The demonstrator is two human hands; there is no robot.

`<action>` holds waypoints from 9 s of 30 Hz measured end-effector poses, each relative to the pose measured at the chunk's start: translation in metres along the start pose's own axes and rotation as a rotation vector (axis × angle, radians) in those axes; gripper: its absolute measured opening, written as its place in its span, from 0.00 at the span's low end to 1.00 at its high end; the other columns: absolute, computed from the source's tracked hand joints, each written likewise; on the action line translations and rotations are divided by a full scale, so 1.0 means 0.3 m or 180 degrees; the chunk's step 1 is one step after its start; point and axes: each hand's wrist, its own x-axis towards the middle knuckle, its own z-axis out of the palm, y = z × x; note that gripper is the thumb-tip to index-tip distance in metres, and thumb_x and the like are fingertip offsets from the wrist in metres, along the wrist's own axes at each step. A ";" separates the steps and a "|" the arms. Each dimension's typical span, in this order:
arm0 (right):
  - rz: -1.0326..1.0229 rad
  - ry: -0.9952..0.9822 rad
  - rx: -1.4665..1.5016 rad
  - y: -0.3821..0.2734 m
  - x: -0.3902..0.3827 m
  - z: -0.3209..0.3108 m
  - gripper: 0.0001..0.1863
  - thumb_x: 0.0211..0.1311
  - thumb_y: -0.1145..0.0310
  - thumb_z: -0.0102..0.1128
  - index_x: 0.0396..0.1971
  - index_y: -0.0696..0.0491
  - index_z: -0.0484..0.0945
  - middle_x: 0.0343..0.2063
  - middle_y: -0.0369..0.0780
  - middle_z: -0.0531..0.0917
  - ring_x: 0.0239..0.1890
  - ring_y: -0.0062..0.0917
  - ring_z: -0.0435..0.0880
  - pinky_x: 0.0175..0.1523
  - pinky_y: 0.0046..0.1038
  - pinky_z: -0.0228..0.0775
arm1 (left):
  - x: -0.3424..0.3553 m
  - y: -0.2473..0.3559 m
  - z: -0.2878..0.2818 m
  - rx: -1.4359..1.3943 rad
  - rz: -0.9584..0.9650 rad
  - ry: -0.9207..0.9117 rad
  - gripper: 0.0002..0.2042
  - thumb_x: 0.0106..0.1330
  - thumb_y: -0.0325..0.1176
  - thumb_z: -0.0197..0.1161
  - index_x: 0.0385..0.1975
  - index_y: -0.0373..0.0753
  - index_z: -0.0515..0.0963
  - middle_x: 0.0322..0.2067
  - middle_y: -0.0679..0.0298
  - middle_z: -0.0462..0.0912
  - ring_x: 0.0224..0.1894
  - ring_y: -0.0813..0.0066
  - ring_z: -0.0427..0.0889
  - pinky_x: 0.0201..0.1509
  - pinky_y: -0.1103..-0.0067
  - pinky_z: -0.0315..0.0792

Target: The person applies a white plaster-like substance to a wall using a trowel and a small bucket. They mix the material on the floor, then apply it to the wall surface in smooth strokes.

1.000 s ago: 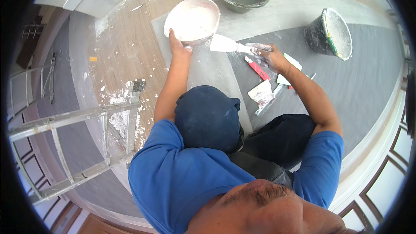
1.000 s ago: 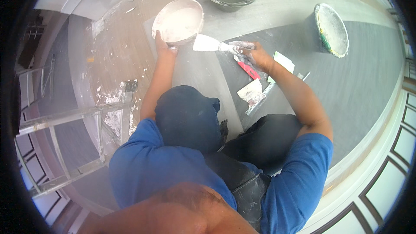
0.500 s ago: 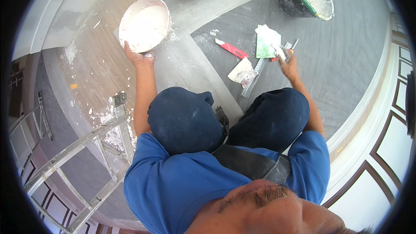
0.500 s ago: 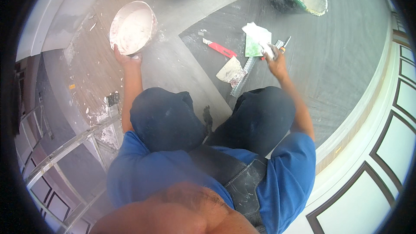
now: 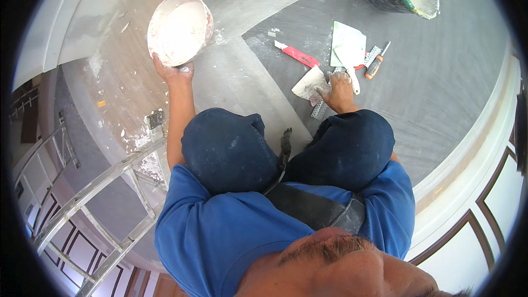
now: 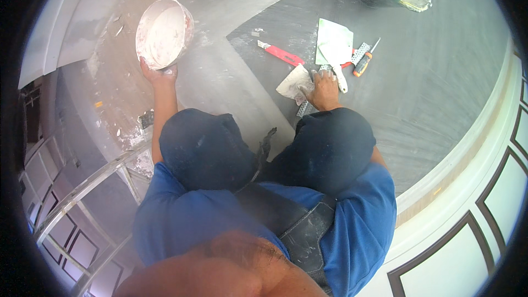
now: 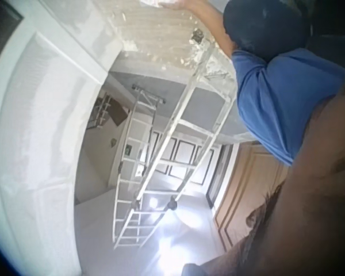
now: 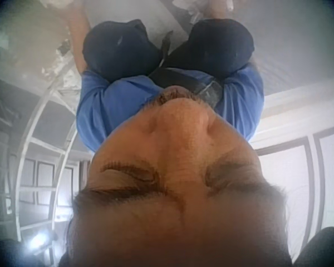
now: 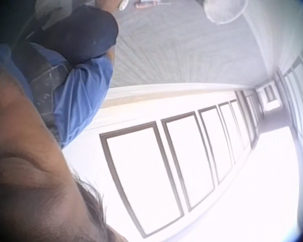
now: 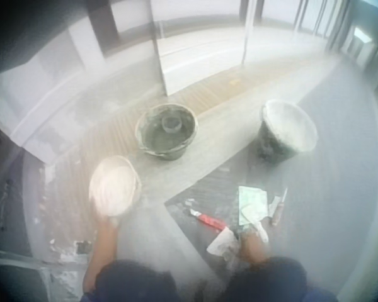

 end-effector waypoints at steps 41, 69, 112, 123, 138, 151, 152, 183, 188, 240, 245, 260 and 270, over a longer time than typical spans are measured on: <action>-0.4658 -0.0519 -0.0111 -1.493 0.068 -2.247 0.32 0.41 0.77 0.63 0.53 0.43 0.82 0.60 0.38 0.79 0.69 0.34 0.69 0.74 0.48 0.54 | -1.051 1.964 0.777 -0.1310 -0.0048 0.0905 0.27 0.61 0.37 0.63 0.60 0.36 0.68 0.55 0.52 0.77 0.56 0.54 0.80 0.60 0.56 0.76; -0.5765 -0.0136 0.1525 -3.072 0.754 -2.383 0.31 0.50 0.81 0.59 0.60 0.51 0.75 0.62 0.47 0.75 0.65 0.47 0.71 0.71 0.46 0.60 | -0.377 2.751 0.744 -0.1749 0.1468 0.1659 0.26 0.63 0.34 0.63 0.61 0.37 0.67 0.56 0.52 0.76 0.59 0.53 0.77 0.64 0.55 0.72; 0.0301 -0.1648 0.5163 -4.519 1.058 -1.696 0.17 0.70 0.73 0.56 0.56 0.61 0.72 0.39 0.41 0.81 0.39 0.26 0.79 0.45 0.29 0.73 | 0.681 4.172 -0.317 -0.0967 0.1736 0.0906 0.30 0.73 0.51 0.51 0.68 0.38 0.63 0.65 0.50 0.69 0.65 0.47 0.70 0.68 0.48 0.66; 0.0245 -0.0399 0.4925 -4.669 1.190 -1.827 0.18 0.69 0.74 0.55 0.57 0.61 0.74 0.46 0.41 0.82 0.45 0.23 0.80 0.53 0.27 0.73 | 1.345 4.449 -0.178 0.3512 0.3970 -0.0070 0.32 0.70 0.50 0.57 0.68 0.36 0.62 0.65 0.50 0.68 0.66 0.53 0.71 0.68 0.55 0.69; 0.0665 0.1695 0.4398 -5.086 1.317 -2.025 0.17 0.75 0.66 0.54 0.56 0.60 0.74 0.39 0.39 0.82 0.40 0.21 0.77 0.49 0.28 0.71 | 1.980 4.646 0.175 0.0450 -0.0941 -0.1605 0.36 0.68 0.58 0.52 0.72 0.46 0.59 0.71 0.56 0.61 0.72 0.49 0.61 0.72 0.48 0.61; 0.0783 0.2225 0.2496 -5.129 1.587 -2.120 0.15 0.71 0.68 0.57 0.53 0.56 0.78 0.46 0.54 0.84 0.47 0.46 0.85 0.52 0.40 0.75 | 2.304 4.446 0.456 0.1384 -0.1916 -0.2427 0.37 0.69 0.59 0.53 0.72 0.45 0.57 0.69 0.54 0.63 0.70 0.48 0.64 0.70 0.47 0.64; 0.0972 0.2244 0.2553 -5.135 1.591 -2.131 0.15 0.70 0.68 0.58 0.53 0.56 0.79 0.47 0.54 0.83 0.49 0.46 0.85 0.53 0.40 0.75 | 2.345 4.437 0.464 0.1536 -0.2036 -0.2347 0.36 0.69 0.58 0.53 0.72 0.44 0.57 0.69 0.54 0.64 0.69 0.48 0.65 0.69 0.47 0.65; 0.3215 0.1163 0.3285 -5.556 1.646 -2.114 0.15 0.58 0.72 0.60 0.42 0.65 0.84 0.30 0.49 0.87 0.33 0.30 0.85 0.42 0.34 0.75 | 2.257 4.162 0.703 0.3243 -0.3915 -0.4820 0.31 0.72 0.48 0.58 0.68 0.33 0.63 0.58 0.53 0.75 0.59 0.59 0.76 0.63 0.65 0.71; 0.3480 0.1500 0.4369 -5.508 1.625 -1.987 0.15 0.57 0.75 0.64 0.44 0.66 0.82 0.37 0.44 0.87 0.37 0.25 0.83 0.45 0.28 0.75 | 2.249 4.155 0.681 0.3179 -0.4238 -0.4489 0.35 0.64 0.47 0.68 0.66 0.34 0.66 0.57 0.54 0.76 0.57 0.59 0.78 0.60 0.66 0.73; 0.6559 0.6051 0.4863 -4.443 1.860 -0.593 0.21 0.67 0.73 0.54 0.58 0.60 0.76 0.44 0.56 0.84 0.50 0.45 0.84 0.53 0.37 0.71 | 2.787 4.231 0.600 0.4232 -0.2287 -0.2551 0.43 0.59 0.60 0.60 0.73 0.48 0.58 0.72 0.58 0.61 0.72 0.49 0.61 0.74 0.50 0.58; 0.5724 0.6606 0.5906 -4.365 1.753 -0.663 0.19 0.65 0.76 0.56 0.56 0.61 0.78 0.40 0.41 0.84 0.42 0.24 0.80 0.49 0.25 0.70 | 2.819 4.226 0.594 0.4188 -0.2302 -0.2468 0.42 0.60 0.60 0.58 0.73 0.47 0.58 0.72 0.57 0.61 0.72 0.49 0.61 0.74 0.50 0.58; 0.6368 0.7005 0.5415 -4.343 1.800 -0.486 0.20 0.61 0.74 0.59 0.55 0.59 0.80 0.33 0.44 0.84 0.34 0.28 0.82 0.42 0.32 0.73 | 2.820 4.234 0.569 0.4278 -0.2347 -0.2418 0.41 0.62 0.60 0.56 0.73 0.46 0.58 0.72 0.57 0.61 0.72 0.48 0.61 0.74 0.50 0.58; 0.6484 0.5665 0.5271 -4.449 1.870 -0.556 0.21 0.62 0.70 0.63 0.55 0.60 0.79 0.39 0.44 0.86 0.40 0.25 0.82 0.48 0.28 0.73 | 2.817 4.222 0.577 0.4368 -0.2307 -0.2101 0.41 0.62 0.62 0.54 0.73 0.47 0.58 0.72 0.57 0.61 0.72 0.48 0.61 0.74 0.50 0.59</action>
